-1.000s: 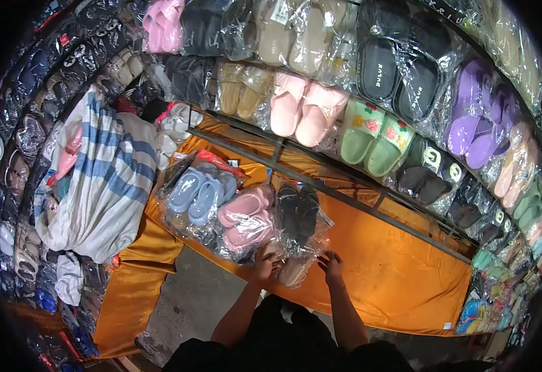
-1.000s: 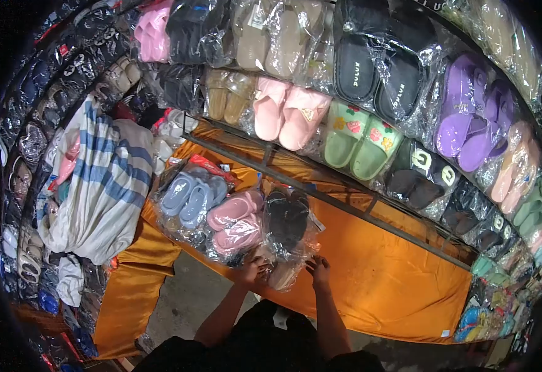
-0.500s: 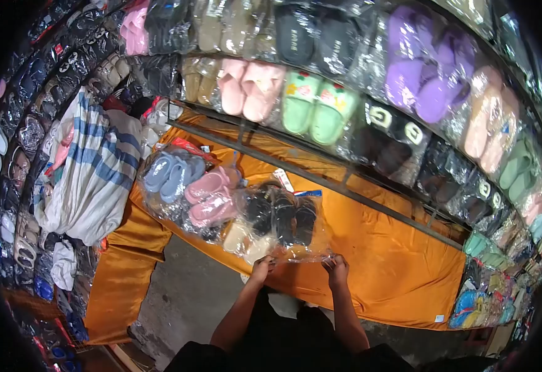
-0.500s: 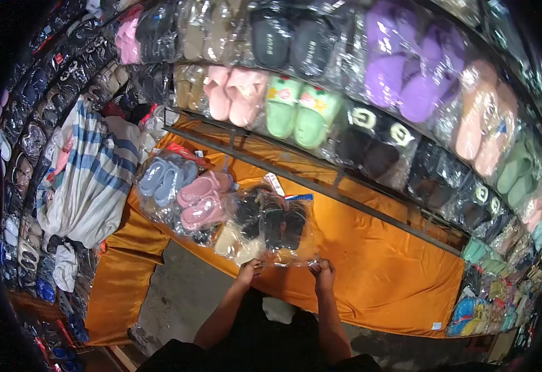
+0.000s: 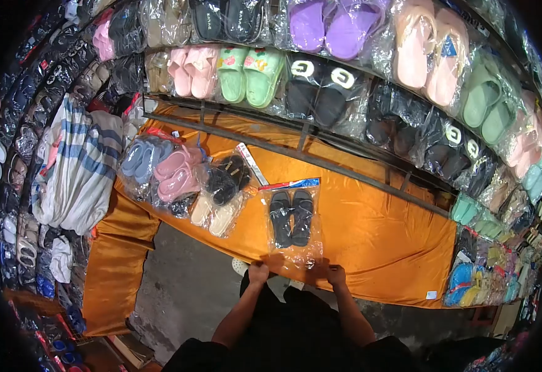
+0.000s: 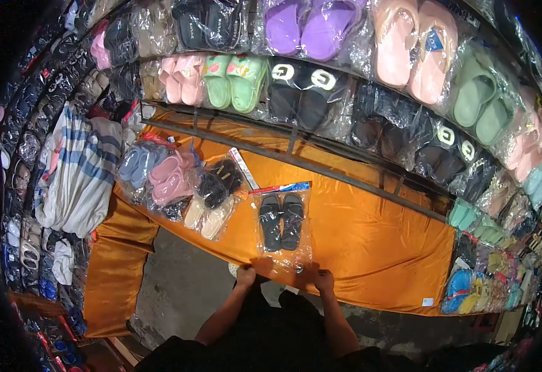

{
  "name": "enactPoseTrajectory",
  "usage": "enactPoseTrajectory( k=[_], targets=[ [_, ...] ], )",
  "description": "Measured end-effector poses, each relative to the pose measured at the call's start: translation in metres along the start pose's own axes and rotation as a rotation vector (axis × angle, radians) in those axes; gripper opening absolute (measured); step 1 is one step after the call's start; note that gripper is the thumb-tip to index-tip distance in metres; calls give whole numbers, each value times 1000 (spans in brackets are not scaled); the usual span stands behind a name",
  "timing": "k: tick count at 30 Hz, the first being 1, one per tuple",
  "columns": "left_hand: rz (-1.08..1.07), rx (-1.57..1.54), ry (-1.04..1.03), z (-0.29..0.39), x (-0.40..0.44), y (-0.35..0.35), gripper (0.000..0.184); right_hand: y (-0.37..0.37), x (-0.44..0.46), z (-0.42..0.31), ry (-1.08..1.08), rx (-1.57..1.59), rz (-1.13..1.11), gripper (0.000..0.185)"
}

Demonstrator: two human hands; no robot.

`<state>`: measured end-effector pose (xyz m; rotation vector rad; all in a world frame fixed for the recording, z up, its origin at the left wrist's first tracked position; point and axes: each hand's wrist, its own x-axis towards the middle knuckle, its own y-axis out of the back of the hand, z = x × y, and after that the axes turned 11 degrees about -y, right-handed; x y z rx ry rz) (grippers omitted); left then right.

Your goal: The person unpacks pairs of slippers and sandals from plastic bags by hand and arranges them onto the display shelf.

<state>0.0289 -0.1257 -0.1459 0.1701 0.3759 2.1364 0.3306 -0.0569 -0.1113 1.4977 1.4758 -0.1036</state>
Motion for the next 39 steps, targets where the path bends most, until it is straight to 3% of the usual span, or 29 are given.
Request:
enactPoseTrajectory(
  k=[2, 4, 6, 7, 10, 11, 12, 14, 15, 18, 21, 22, 24, 26, 28, 29, 32, 35, 39],
  targets=[
    [97, 156, -50, 32, 22, -6, 39, -3, 7, -10, 80, 97, 59, 41],
    [189, 304, -100, 32, 34, -20, 44, -6, 20, -35, 318, 307, 14, 48],
    [186, 81, 16, -6, 57, -47, 41, 11, -24, -117, 144, 271, -47, 48],
    [-12, -389, 146, 16, 60, -48, 33, 1, -7, -112, 153, 264, -46, 48],
    [-65, -198, 159, 76, 57, -50, 25, -47, 58, -109, 231, 272, -248, 47],
    [-55, -245, 287, 114, 53, -44, 36, -61, 75, -103, 139, 188, -122, 44],
    [-48, -247, 287, 113, 54, -40, 36, -67, 82, -100, 46, 102, 4, 41],
    [-172, -298, 443, 92, 52, -33, 56, -61, 73, -104, -1, 212, -131, 34],
    [-59, -345, 563, 88, 54, -39, 69, -55, 62, -108, -51, 331, -261, 27],
    [-226, -502, 698, 17, 58, -48, 63, -24, 0, -131, -209, 564, -421, 17],
    [-283, -717, 828, 70, 42, -24, 51, -6, -15, -124, -157, 569, -554, 23],
    [-287, -718, 822, 99, 41, -14, 51, -2, -12, -120, -152, 572, -552, 23],
    [-372, -535, 671, 151, 41, 9, 34, 0, -8, -110, -76, 741, -504, 23],
    [-399, -493, 652, 130, 49, 18, 24, 28, -34, -132, -109, 829, -509, 23],
    [-326, -605, 599, 134, 59, 23, 20, 52, -50, -153, -138, 916, -509, 23],
    [-235, -753, 573, 143, 60, 14, 17, 60, -52, -158, -92, 814, -511, 23],
    [-151, -768, 550, 171, 68, 9, 16, 67, -44, -167, 17, 743, -513, 23],
    [-176, -655, 565, 183, 72, 7, 18, 77, -41, -177, -3, 743, -520, 33],
    [-210, -490, 573, 210, 71, 18, 23, 86, -52, -184, -93, 768, -546, 32]
  ],
)
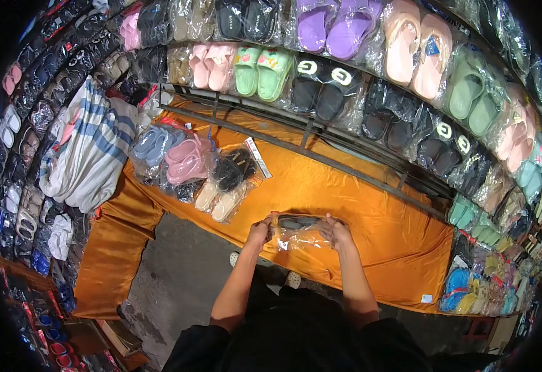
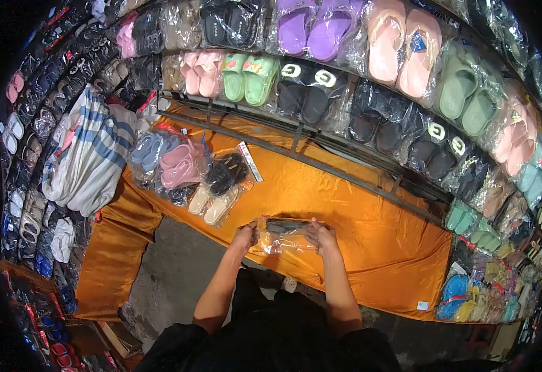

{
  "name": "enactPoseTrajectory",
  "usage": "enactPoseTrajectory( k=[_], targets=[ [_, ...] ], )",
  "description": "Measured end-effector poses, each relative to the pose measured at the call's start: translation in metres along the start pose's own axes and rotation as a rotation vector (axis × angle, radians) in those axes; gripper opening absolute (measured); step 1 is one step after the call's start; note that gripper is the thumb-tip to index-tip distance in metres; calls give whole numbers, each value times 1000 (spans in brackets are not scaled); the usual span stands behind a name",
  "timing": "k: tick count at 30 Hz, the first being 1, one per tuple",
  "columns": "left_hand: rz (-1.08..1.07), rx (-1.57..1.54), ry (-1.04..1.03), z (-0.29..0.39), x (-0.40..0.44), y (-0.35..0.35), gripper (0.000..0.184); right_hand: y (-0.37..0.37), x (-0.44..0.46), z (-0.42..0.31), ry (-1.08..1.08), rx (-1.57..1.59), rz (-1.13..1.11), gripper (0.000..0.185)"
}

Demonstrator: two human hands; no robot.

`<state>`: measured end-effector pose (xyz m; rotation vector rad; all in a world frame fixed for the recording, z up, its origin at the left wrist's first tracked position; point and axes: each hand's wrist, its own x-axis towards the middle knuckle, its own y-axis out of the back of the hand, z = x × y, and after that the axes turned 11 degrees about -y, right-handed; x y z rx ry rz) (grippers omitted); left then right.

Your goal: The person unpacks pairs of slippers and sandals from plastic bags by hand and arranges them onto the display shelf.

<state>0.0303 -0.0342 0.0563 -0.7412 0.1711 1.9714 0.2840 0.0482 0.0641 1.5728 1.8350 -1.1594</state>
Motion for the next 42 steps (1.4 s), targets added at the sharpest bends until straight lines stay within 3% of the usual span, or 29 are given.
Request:
enactPoseTrajectory(
  k=[1, 3, 4, 6, 9, 12, 16, 19, 21, 24, 27, 31, 33, 36, 42],
  targets=[
    [1, 0, -3, 5, -4, -2, 23, 1, 1, 2, 2, -1, -3, 32],
    [-7, -423, 92, 9, -9, -5, 22, 3, 1, 6, 7, 88, -142, 31],
    [-6, -424, 91, 8, -11, -5, 22, 5, 3, 8, 7, 87, -143, 31],
    [-30, -475, -62, 5, -11, -4, 21, 4, 5, 9, 18, 222, -314, 27],
    [18, -553, -167, -2, -4, -3, 11, -7, 6, 15, 39, 389, -308, 21],
    [83, -775, -101, -15, 7, -2, 11, -21, 1, 24, 73, 422, -231, 18],
    [-89, -685, -128, -31, 3, 10, 17, -18, 11, 38, 68, 366, -178, 14],
    [-111, -573, 57, -16, -26, 4, 26, -16, 6, 38, -21, 166, -168, 19],
    [-106, -323, 95, -7, -43, -4, 49, -31, -18, 33, -39, 32, -53, 34],
    [-83, -371, 181, -18, -49, -7, 61, -36, -25, 41, 13, -14, -143, 43],
    [-158, -485, 175, -46, -47, -9, 63, -41, -20, 48, 13, -60, -96, 42],
    [-125, -559, 230, -67, -33, -7, 46, -40, -11, 58, -79, 25, -53, 52],
    [-118, -631, 213, -69, -37, -13, 42, -37, 2, 72, -240, 121, -184, 48],
    [-107, -722, 178, -74, -46, -16, 37, -41, -10, 82, -207, 386, -354, 46],
    [-153, -748, 146, -82, -46, -5, 39, -42, -2, 99, -293, 404, -427, 34]
  ],
)
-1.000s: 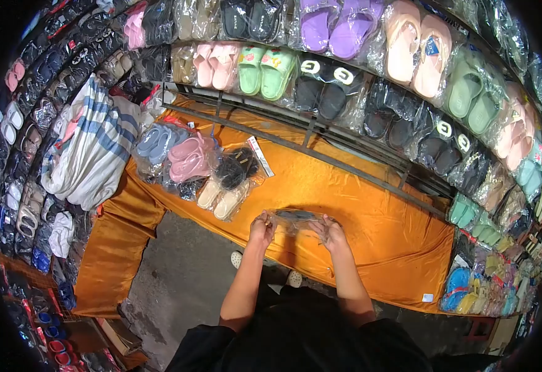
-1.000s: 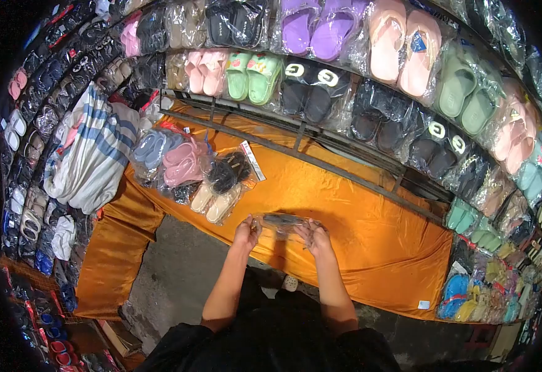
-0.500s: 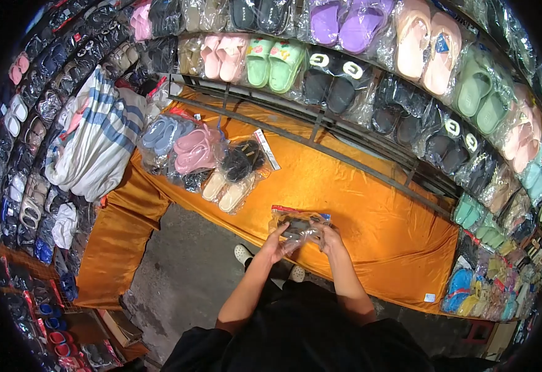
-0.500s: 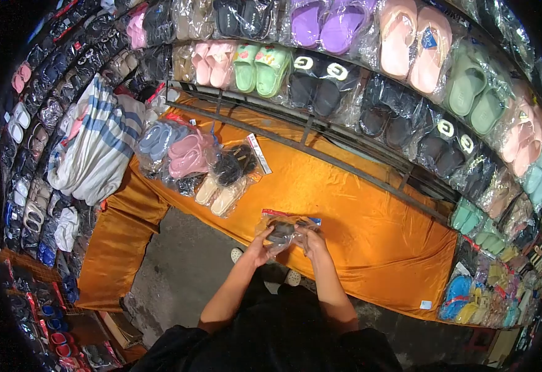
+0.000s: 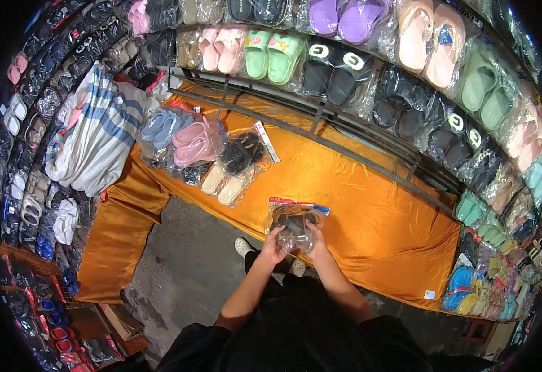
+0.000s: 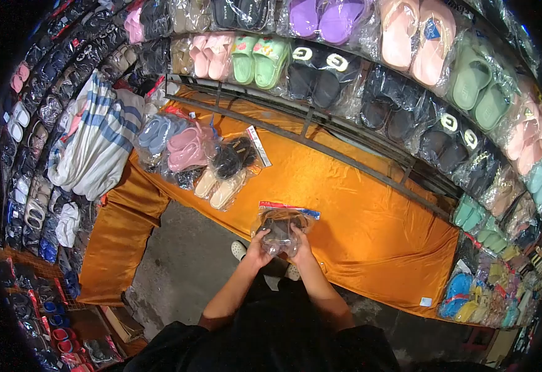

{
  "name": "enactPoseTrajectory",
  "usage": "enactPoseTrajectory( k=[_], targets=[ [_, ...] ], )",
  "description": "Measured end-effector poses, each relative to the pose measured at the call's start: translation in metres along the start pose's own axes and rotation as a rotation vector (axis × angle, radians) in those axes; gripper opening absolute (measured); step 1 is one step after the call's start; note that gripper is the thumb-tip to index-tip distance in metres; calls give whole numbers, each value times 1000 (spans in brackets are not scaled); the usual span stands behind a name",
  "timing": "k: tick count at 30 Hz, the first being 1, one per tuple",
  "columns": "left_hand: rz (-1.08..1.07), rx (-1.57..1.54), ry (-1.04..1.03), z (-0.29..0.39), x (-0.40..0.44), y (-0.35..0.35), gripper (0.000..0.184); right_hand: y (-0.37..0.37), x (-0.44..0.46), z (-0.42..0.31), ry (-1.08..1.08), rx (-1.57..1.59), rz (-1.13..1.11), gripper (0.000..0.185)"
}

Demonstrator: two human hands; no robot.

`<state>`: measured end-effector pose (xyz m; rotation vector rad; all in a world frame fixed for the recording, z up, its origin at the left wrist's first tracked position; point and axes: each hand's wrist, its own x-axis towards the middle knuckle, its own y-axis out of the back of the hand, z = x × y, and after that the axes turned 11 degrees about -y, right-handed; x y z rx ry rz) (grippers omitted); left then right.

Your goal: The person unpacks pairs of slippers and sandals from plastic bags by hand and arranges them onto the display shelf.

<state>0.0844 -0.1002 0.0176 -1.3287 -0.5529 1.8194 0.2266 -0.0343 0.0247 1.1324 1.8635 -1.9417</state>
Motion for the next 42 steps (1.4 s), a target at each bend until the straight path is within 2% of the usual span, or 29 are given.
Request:
enactPoseTrajectory(
  k=[1, 2, 3, 5, 7, 8, 10, 11, 13, 15, 17, 19, 20, 22, 24, 26, 28, 29, 35, 41, 42],
  targets=[
    [22, 3, -14, 0, 2, 4, 40, 15, 13, -1, -2, 5, -1, 34],
    [25, 9, -10, 4, 3, 4, 40, 33, 29, -2, 30, -27, 88, 28],
    [62, 47, 3, 8, 6, 4, 41, 31, 28, -2, 62, -61, 179, 23],
    [100, 82, 17, 7, 5, 4, 43, 30, 15, -9, 59, -76, 217, 20],
    [182, 131, -54, 8, -2, -1, 44, 36, 11, -20, -16, -342, 316, 19],
    [86, 91, -11, 9, -8, -2, 44, 38, 13, -22, -13, -339, 317, 19],
    [140, 101, -3, 3, -8, -1, 43, 37, 11, -26, 218, -614, 497, 20],
    [193, 108, -2, 0, -7, -2, 41, 36, 10, -25, 219, -610, 499, 20],
    [177, 170, 12, -3, -1, -3, 39, 39, 17, -25, 392, -502, 487, 22],
    [163, 228, 24, -4, 1, -5, 36, 36, 5, -27, 353, -450, 443, 21],
    [45, 239, 36, -3, 0, -11, 32, 28, -11, -31, 313, -395, 403, 21],
    [24, 214, 47, -4, 2, -12, 32, 34, -24, -40, 48, -298, 378, 22],
    [3, 188, 51, -5, 4, -14, 32, 40, -28, -43, 54, -293, 383, 22],
    [19, 184, 43, -7, 8, -18, 31, 51, -30, -45, -111, -337, 282, 25],
    [40, 179, 29, -6, 11, -20, 29, 46, -44, -49, -82, -330, 311, 22],
    [65, 281, -23, 3, 12, -22, 40, 36, -50, -54, -57, -326, 337, 20],
    [66, 324, -25, 16, 11, -29, 41, 33, -49, -58, 126, -306, 321, 23],
    [66, 367, -29, 23, 10, -32, 42, 31, -49, -61, 127, -304, 322, 23],
    [80, 509, -176, 49, 23, -38, 30, 19, -40, -79, 260, -206, 186, 26],
    [-24, 462, -284, 58, 31, -47, 19, 3, -42, -91, 296, -189, 198, 23],
    [-116, 508, -242, 63, 30, -45, 17, 3, -43, -93, 303, -236, 203, 24]
  ],
)
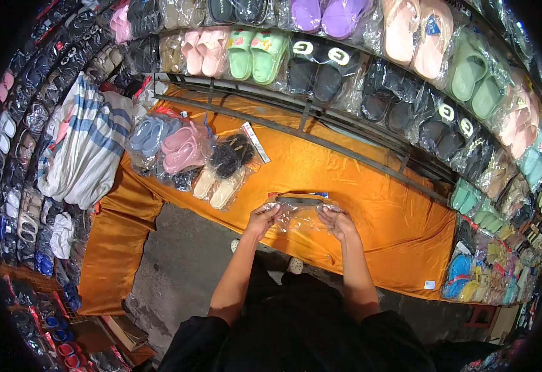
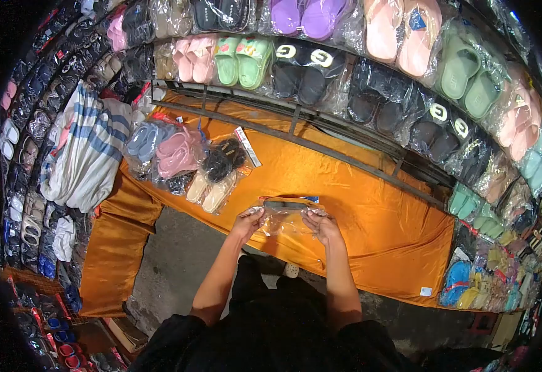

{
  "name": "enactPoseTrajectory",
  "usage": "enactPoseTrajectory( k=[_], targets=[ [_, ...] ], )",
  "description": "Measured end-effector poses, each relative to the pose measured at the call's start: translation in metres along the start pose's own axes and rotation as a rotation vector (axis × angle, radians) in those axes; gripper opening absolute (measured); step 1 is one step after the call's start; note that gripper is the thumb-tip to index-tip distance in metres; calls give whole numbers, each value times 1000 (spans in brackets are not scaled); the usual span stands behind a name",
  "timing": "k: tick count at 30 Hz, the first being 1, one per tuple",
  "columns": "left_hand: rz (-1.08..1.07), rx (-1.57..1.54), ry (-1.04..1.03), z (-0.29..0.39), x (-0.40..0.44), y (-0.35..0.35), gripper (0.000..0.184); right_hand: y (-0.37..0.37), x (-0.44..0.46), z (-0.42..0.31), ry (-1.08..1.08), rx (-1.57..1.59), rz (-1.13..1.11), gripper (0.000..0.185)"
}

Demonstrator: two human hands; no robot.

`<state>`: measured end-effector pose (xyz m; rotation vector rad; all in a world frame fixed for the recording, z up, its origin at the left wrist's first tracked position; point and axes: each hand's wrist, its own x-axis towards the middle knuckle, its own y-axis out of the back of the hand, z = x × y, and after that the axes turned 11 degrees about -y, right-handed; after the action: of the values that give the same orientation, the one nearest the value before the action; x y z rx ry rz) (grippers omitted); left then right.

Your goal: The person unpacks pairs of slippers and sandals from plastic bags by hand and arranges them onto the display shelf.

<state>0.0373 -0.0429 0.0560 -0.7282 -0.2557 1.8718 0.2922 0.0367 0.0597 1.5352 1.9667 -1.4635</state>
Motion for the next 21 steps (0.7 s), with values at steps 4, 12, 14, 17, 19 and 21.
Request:
enactPoseTrajectory(
  k=[4, 12, 14, 17, 19, 21],
  targets=[
    [-126, 100, 71, 14, 3, 11, 17, 6, 2, -7, 51, -90, -24, 26],
    [-174, 399, -291, -23, 27, 37, 16, 29, 27, 1, 242, -466, 91, 27],
    [-147, 423, -353, -29, 28, 38, 16, 22, 26, 5, 302, -526, 150, 32],
    [-43, 583, -419, -38, 26, 43, 9, 13, 16, 11, 564, -590, 324, 46],
    [192, 695, -568, -44, 27, 47, 18, 13, 15, 16, 816, -691, 306, 56],
    [189, 723, -557, -37, 19, 43, 23, 8, 0, 16, 763, -782, 370, 48]
  ],
)
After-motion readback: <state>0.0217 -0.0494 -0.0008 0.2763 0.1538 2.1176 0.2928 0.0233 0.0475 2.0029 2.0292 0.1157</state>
